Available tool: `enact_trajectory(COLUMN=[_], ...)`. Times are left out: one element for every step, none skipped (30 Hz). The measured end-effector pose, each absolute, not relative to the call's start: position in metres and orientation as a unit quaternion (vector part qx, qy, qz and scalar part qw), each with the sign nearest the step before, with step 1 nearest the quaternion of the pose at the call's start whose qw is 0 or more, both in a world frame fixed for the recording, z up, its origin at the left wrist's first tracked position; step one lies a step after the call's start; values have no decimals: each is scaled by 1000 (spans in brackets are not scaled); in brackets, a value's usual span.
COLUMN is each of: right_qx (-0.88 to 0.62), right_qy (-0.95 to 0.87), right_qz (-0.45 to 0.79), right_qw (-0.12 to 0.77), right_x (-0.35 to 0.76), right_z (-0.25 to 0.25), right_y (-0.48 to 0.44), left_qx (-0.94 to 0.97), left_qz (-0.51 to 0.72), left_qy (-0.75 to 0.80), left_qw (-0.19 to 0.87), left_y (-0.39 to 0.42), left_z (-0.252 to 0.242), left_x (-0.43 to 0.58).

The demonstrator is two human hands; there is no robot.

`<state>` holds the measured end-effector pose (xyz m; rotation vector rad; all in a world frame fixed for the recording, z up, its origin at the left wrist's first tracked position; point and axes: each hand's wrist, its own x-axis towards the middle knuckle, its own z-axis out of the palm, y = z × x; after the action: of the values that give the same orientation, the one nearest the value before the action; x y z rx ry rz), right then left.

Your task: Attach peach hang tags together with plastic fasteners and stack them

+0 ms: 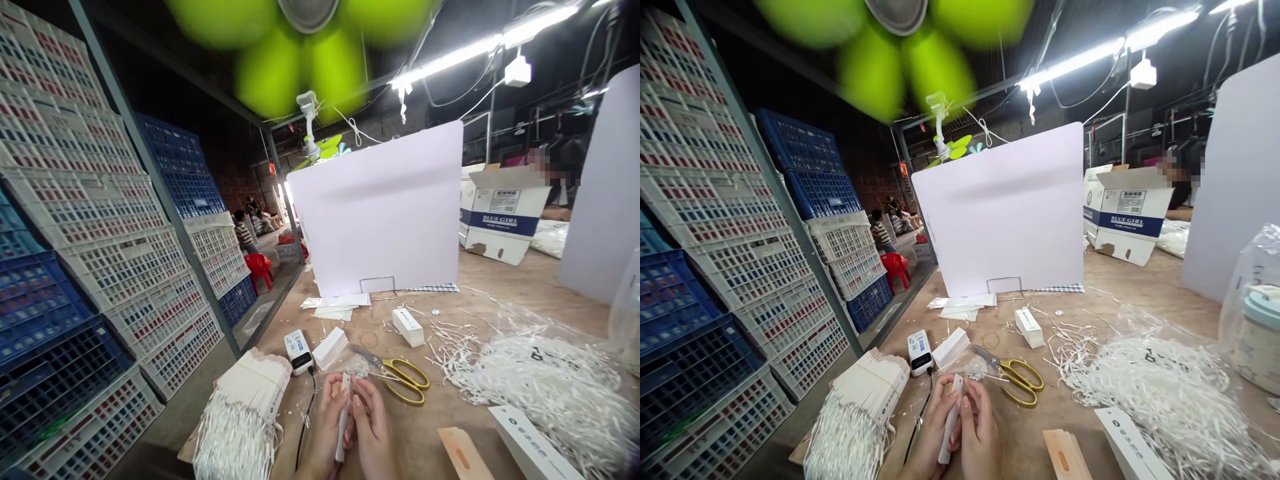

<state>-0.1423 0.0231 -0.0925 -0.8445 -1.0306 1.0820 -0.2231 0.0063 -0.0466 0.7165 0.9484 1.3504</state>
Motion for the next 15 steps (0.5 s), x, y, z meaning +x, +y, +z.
enact_trajectory(right_qx=[-371,-371,-371,-373,-376,-379,-380,-380,-380,-382,-384,-387,-391,-393,-394], right_qy=[-456,-455,-453,-450,-449,-452,-459,-469,-479,-487,-494,-498,-500,-502,-504], right_qz=[479,481,481,479,475,470,465,460,457,454,452,452,453,454,456], right_qw=[652,652,653,655,657,657,655,651,646,641,636,631,627,622,618], right_x=[-142,-142,-142,-142,-142,-141,-141,-141,-140,-139,-138,-137,-136,-135,-134], right_z=[-93,-93,-92,-92,-90,-89,-87,-86,-84,-83,-82,-80,-79,-78,-76], right_y=[23,23,23,22,21,20,19,19,18,17,16,15,14,13,12], left_qx=[320,329,334,333,331,331,331,333,333,332,330,325,318,309,298], left_qz=[593,599,602,601,600,598,594,591,589,590,592,595,598,601,601], left_qy=[408,405,401,398,396,396,399,403,406,407,405,398,389,378,366], left_qw=[615,608,604,608,611,613,615,615,614,613,614,618,625,633,645], left_y=[6,5,5,4,4,4,3,3,3,2,2,1,1,1,1], left_z=[-47,-47,-47,-47,-48,-48,-49,-50,-51,-51,-52,-52,-52,-52,-52], left_x=[-222,-222,-223,-223,-224,-225,-226,-226,-227,-227,-227,-227,-227,-228,-229])
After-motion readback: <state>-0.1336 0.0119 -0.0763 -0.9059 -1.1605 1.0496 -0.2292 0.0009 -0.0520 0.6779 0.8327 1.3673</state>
